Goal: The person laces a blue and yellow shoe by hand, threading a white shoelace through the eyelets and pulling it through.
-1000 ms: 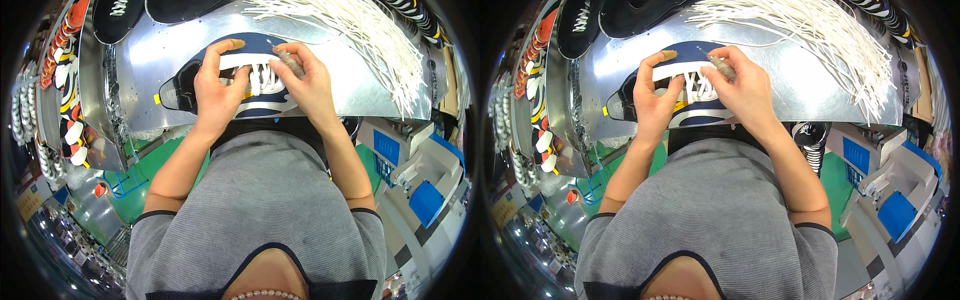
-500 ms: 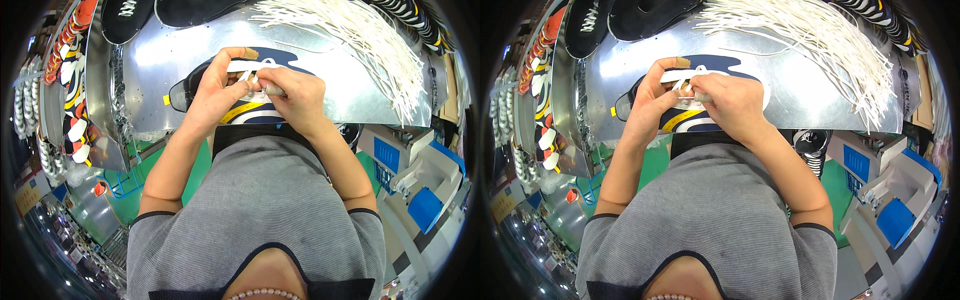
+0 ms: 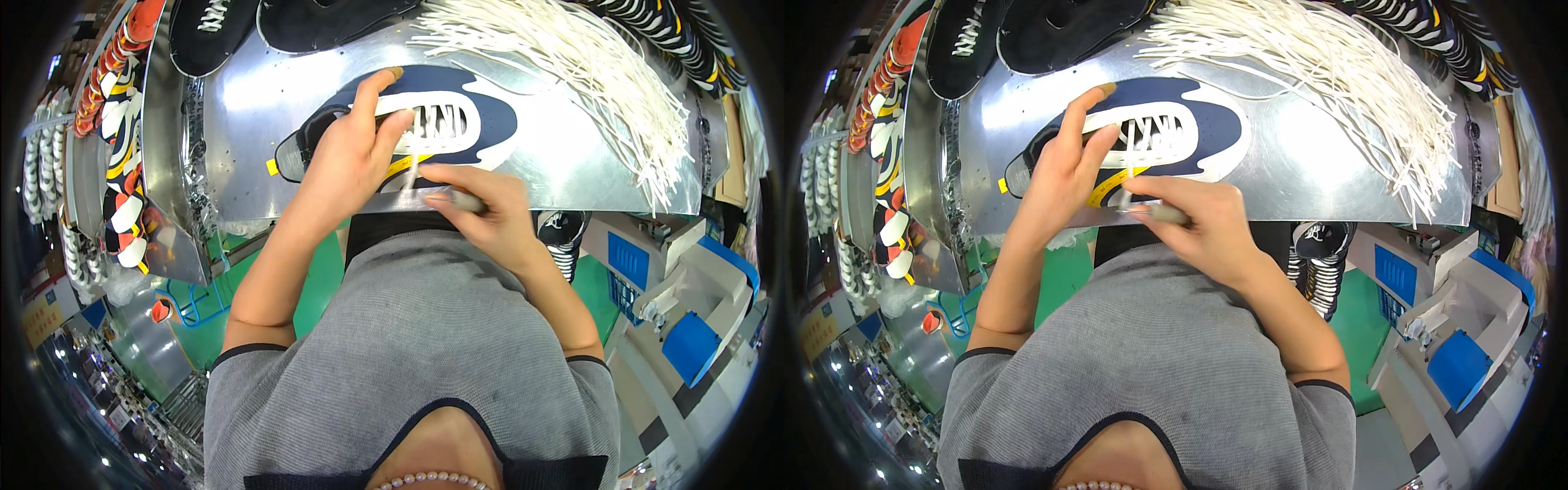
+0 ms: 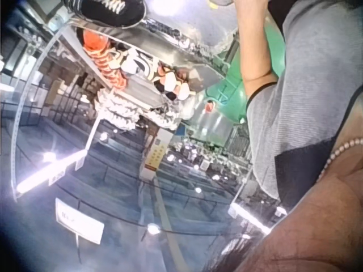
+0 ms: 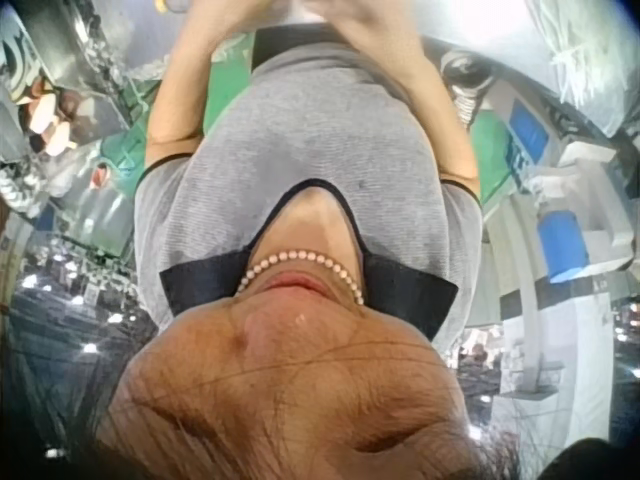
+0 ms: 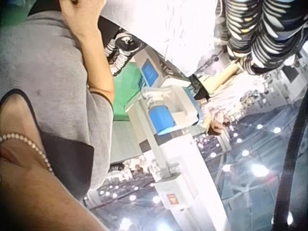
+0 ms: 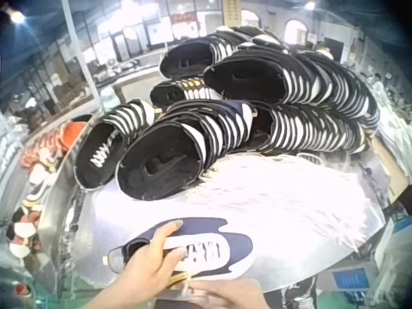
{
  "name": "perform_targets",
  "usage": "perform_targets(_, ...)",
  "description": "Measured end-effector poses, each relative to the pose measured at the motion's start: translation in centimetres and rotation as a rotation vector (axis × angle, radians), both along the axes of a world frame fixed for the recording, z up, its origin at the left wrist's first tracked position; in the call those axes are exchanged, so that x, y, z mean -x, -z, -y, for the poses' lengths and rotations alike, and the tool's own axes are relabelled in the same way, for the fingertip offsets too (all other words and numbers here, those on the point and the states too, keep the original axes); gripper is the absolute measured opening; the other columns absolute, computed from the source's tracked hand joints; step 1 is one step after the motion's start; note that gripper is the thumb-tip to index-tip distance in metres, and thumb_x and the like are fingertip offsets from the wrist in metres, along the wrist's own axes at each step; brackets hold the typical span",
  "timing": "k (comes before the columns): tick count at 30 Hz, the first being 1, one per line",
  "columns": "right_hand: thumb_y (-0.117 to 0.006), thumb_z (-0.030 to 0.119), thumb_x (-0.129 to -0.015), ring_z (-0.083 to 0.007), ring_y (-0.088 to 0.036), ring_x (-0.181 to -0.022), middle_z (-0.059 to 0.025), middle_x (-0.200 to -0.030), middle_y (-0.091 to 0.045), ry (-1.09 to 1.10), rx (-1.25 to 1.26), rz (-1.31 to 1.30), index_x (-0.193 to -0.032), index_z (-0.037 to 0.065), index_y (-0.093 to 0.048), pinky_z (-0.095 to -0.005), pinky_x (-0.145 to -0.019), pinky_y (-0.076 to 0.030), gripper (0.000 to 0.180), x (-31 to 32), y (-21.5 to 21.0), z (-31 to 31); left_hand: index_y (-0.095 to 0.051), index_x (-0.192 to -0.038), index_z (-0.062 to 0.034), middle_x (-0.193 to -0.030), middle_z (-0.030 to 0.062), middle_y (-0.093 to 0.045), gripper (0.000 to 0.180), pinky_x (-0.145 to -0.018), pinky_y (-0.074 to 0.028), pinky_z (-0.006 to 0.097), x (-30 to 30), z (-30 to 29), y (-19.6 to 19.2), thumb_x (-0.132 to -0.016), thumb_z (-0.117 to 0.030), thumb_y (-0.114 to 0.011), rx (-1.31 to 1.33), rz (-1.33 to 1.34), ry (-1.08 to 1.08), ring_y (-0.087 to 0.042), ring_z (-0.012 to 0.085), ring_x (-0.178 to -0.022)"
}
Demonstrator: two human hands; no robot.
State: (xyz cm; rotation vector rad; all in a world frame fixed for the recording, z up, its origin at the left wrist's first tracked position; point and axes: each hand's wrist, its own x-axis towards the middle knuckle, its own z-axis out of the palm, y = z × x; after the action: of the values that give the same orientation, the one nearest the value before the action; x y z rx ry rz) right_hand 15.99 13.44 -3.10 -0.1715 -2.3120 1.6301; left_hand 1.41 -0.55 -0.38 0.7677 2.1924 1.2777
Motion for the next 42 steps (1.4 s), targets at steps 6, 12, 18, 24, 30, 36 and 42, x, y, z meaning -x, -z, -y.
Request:
perform_targets(6,-0.075,0.018,-0.088,-0.0079,-0.062,-0.07,-0.0051,-0.08,-0.072,0.134,0.302,0.379,-0.099,0.002,-0.074,-0.0245,-0.063,-0.049,0.02,-1.1,0.4,-1.0,-0.058,-0.126,-0.0015,-0.111,0.0133,-0.067,0.046,-0.085,-0.051,0.029,-3.0,4.5,-0.1,-0.083,-0.003,-0.076,0.073,-0.421,0.052,-0.066,0.0211,-0.096)
perform_targets(12,-0.078,0.019,-0.085,-0.0064,-0.057,-0.061,-0.0001,-0.069,-0.067,0.145,0.275,0.384,-0.088,0.004,-0.073,-0.0242,-0.058,-0.046,0.017,1.4,1.3,1.3,-0.063,-0.108,-0.0023,-0.102,0.0155,-0.068,0.025,-0.073,-0.053,0.039,-2.7,3.8,-0.3,-0.084,-0.005,-0.073,0.085,-0.379,0.053,-0.067,0.0356,-0.088)
perform_targets(18,-0.073,0.011,-0.089,-0.0014,-0.052,-0.069,0.0049,-0.077,-0.063,0.138,0.627,0.143,-0.089,0.002,-0.07,-0.019,-0.062,-0.042,0.01,3.4,0.8,1.0,-0.063,-0.106,-0.0016,-0.092,0.0175,-0.069,0.027,-0.069,-0.052,0.04,-2.5,3.7,0.1,-0.088,-0.02,-0.073,-0.002,-0.11,0.05,-0.067,0.0349,-0.077)
perform_targets(24,-0.073,0.012,-0.09,-0.0014,-0.052,-0.07,0.004,-0.078,-0.064,0.199,0.574,0.082,-0.095,0.001,-0.066,-0.0206,-0.061,-0.042,0.013,3.7,1.7,2.0,-0.062,-0.1,-0.0044,-0.084,0.013,-0.07,0.029,-0.059,-0.049,0.04,-3.0,2.8,1.2,-0.086,-0.025,-0.075,0.089,-0.393,0.041,-0.066,0.0312,-0.067)
perform_targets(30,-0.062,0.016,-0.098,-0.0139,-0.06,-0.066,-0.0074,-0.076,-0.066,0.111,0.308,0.222,-0.108,0.002,-0.053,-0.0286,-0.061,-0.046,0.019,-0.2,-0.5,1.3,-0.061,-0.096,-0.0057,-0.076,0.0102,-0.069,0.027,-0.053,-0.048,0.038,-3.2,2.4,0.9,-0.087,-0.028,-0.074,0.159,-0.505,0.021,-0.066,0.0279,-0.06)
perform_targets(36,-0.06,0.016,-0.099,-0.0244,-0.066,-0.065,-0.0132,-0.075,-0.067,0.081,0.133,0.341,-0.102,0.002,-0.052,-0.0353,-0.061,-0.048,0.017,-0.9,-0.7,1.0,-0.064,-0.097,-0.0053,-0.079,0.0118,-0.072,0.025,-0.055,-0.05,0.034,-3.3,2.1,1.3,-0.086,-0.023,-0.078,0.135,-0.564,-0.002,-0.068,0.0255,-0.061)
perform_targets(42,-0.059,0.013,-0.099,-0.0166,-0.061,-0.063,-0.0083,-0.071,-0.064,0.072,0.174,0.388,-0.099,0.001,-0.052,-0.0293,-0.061,-0.047,0.014,0.4,-0.6,0.6,-0.062,-0.096,-0.0056,-0.064,0.0092,-0.062,0.023,-0.052,-0.046,0.038,-2.8,2.3,2.1,-0.085,-0.021,-0.075,0.05,-0.698,0.141,-0.061,0.0277,-0.056)
